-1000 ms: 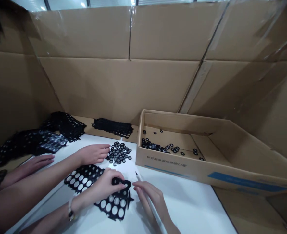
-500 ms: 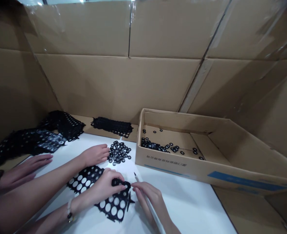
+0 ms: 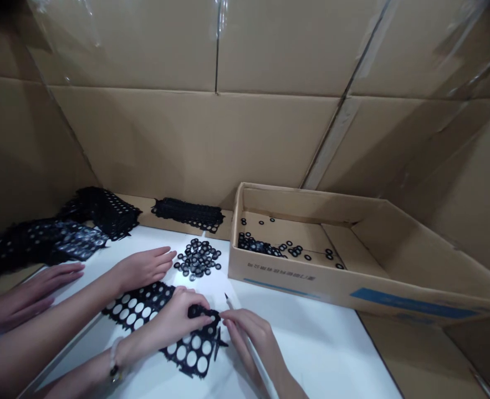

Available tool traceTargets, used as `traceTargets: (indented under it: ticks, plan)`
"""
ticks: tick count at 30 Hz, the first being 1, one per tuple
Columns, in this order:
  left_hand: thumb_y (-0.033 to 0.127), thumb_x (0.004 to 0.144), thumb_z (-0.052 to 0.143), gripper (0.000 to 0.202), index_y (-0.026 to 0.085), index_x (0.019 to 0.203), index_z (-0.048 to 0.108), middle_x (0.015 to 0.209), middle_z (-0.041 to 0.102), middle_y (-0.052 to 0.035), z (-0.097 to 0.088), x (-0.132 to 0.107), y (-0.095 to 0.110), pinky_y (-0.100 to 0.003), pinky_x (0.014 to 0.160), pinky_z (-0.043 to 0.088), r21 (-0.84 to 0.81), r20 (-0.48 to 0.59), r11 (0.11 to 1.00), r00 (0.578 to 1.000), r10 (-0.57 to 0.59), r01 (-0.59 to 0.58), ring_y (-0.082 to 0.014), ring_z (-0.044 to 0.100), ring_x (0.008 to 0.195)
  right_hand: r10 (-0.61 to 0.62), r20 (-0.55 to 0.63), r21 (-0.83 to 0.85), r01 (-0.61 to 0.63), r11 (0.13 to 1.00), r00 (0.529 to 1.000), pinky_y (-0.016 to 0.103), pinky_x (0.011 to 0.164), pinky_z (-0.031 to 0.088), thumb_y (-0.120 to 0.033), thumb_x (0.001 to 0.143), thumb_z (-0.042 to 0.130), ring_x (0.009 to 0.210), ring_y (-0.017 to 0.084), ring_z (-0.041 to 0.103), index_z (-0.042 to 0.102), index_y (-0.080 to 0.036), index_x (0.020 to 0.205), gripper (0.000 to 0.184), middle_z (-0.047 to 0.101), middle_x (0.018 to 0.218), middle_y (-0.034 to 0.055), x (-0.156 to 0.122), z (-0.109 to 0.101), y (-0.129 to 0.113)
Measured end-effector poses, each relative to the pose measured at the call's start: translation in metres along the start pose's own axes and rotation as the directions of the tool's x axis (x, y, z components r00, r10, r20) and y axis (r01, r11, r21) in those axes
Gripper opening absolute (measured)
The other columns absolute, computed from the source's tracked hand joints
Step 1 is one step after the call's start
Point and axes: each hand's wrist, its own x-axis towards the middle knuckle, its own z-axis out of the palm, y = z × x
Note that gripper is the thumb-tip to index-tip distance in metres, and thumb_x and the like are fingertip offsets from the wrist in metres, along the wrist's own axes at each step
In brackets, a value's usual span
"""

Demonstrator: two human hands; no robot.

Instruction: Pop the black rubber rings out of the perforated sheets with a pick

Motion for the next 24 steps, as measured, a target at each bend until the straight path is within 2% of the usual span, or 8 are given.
traceTargets:
  ticks: [2, 4, 8, 11, 14, 17, 20, 24]
  plan:
    - [0.01, 0.085, 0.048, 0.023, 0.023, 0.084, 0.067, 0.111, 0.068, 0.0049, -0.009, -0.02, 0.003, -0.033, 0.106, 0.035, -0.174, 0.023, 0.985, 1.0, 0.02, -0.016, -0.0158, 0.054, 0.118, -0.014, 0.003, -0.011, 0.014, 1.0, 1.0, 0.019, 0.072, 0.053, -0.023, 0.094, 0.047, 0.078, 0.015, 0.068, 0.065, -0.024, 0.097, 0.018, 0.071, 0.086, 0.0022, 0.0, 0.0, -0.001]
    - [0.022, 0.092, 0.042, 0.027, 0.026, 0.087, 0.069, 0.103, 0.071, 0.005, -0.011, -0.026, 0.029, -0.037, 0.1, 0.039, -0.288, 0.022, 0.955, 0.997, -0.074, 0.077, -0.0182, 0.059, 0.111, -0.027, 0.017, -0.029, 0.028, 0.999, 0.999, 0.019, 0.073, 0.052, -0.021, 0.094, 0.047, 0.079, 0.014, 0.068, 0.064, -0.025, 0.098, 0.018, 0.071, 0.088, 0.0016, 0.001, 0.0, -0.001]
    - [0.039, 0.09, 0.05, 0.025, 0.025, 0.091, 0.071, 0.085, 0.072, -0.0005, 0.006, 0.013, 0.108, -0.032, 0.083, 0.046, -0.441, 0.008, 0.861, 0.96, -0.28, 0.255, -0.0213, 0.061, 0.099, -0.014, 0.026, -0.12, 0.017, 0.993, 1.0, 0.021, 0.071, 0.053, -0.019, 0.093, 0.045, 0.077, 0.015, 0.068, 0.06, -0.023, 0.099, 0.016, 0.069, 0.088, 0.0031, 0.0, 0.002, 0.001]
    - [0.044, 0.087, 0.056, 0.023, 0.026, 0.093, 0.07, 0.087, 0.071, 0.0013, 0.017, 0.046, 0.143, -0.029, 0.083, 0.043, -0.602, 0.059, 0.722, 0.921, -0.385, 0.341, -0.0192, 0.06, 0.094, 0.065, 0.061, -0.226, -0.049, 0.973, 0.996, 0.025, 0.072, 0.054, -0.015, 0.09, 0.043, 0.081, 0.017, 0.067, 0.056, -0.022, 0.107, 0.023, 0.068, 0.094, 0.0057, -0.002, 0.002, 0.004]
    - [0.039, 0.083, 0.064, 0.017, 0.027, 0.094, 0.069, 0.094, 0.07, 0.0008, 0.015, 0.055, 0.147, -0.035, 0.091, 0.035, -0.729, 0.093, 0.589, 0.903, -0.419, 0.348, -0.0208, 0.057, 0.096, 0.116, 0.162, -0.291, -0.065, 0.954, 0.98, 0.029, 0.082, 0.053, -0.003, 0.08, 0.041, 0.098, 0.019, 0.064, 0.052, -0.022, 0.12, 0.046, 0.065, 0.108, 0.0072, -0.003, -0.001, 0.008]
    - [0.028, 0.087, 0.06, 0.015, 0.027, 0.101, 0.067, 0.106, 0.067, -0.0004, 0.007, 0.05, 0.138, -0.039, 0.095, 0.03, -0.715, 0.032, 0.615, 0.893, -0.448, 0.334, -0.0223, 0.052, 0.105, 0.123, 0.224, -0.349, -0.039, 0.937, 0.967, 0.031, 0.086, 0.053, 0.004, 0.072, 0.038, 0.103, 0.02, 0.062, 0.053, -0.021, 0.124, 0.06, 0.063, 0.11, 0.0086, -0.001, -0.002, 0.007]
    - [0.025, 0.09, 0.055, 0.016, 0.027, 0.102, 0.066, 0.108, 0.067, 0.0005, 0.001, 0.048, 0.127, -0.041, 0.096, 0.029, -0.692, 0.004, 0.631, 0.876, -0.483, 0.351, -0.0214, 0.052, 0.105, 0.097, 0.263, -0.416, 0.023, 0.909, 0.96, 0.034, 0.088, 0.053, 0.003, 0.074, 0.038, 0.104, 0.022, 0.06, 0.054, -0.019, 0.126, 0.058, 0.064, 0.11, 0.0106, 0.001, 0.001, 0.004]
    - [0.025, 0.088, 0.057, 0.015, 0.026, 0.099, 0.067, 0.105, 0.069, 0.0009, -0.007, 0.05, 0.117, -0.038, 0.095, 0.032, -0.687, -0.028, 0.636, 0.863, -0.505, 0.35, -0.0209, 0.054, 0.103, -0.065, 0.305, -0.48, 0.213, 0.851, 0.95, 0.036, 0.088, 0.055, 0.0, 0.077, 0.039, 0.105, 0.023, 0.061, 0.05, -0.023, 0.134, 0.062, 0.064, 0.121, 0.0076, -0.002, 0.007, 0.014]
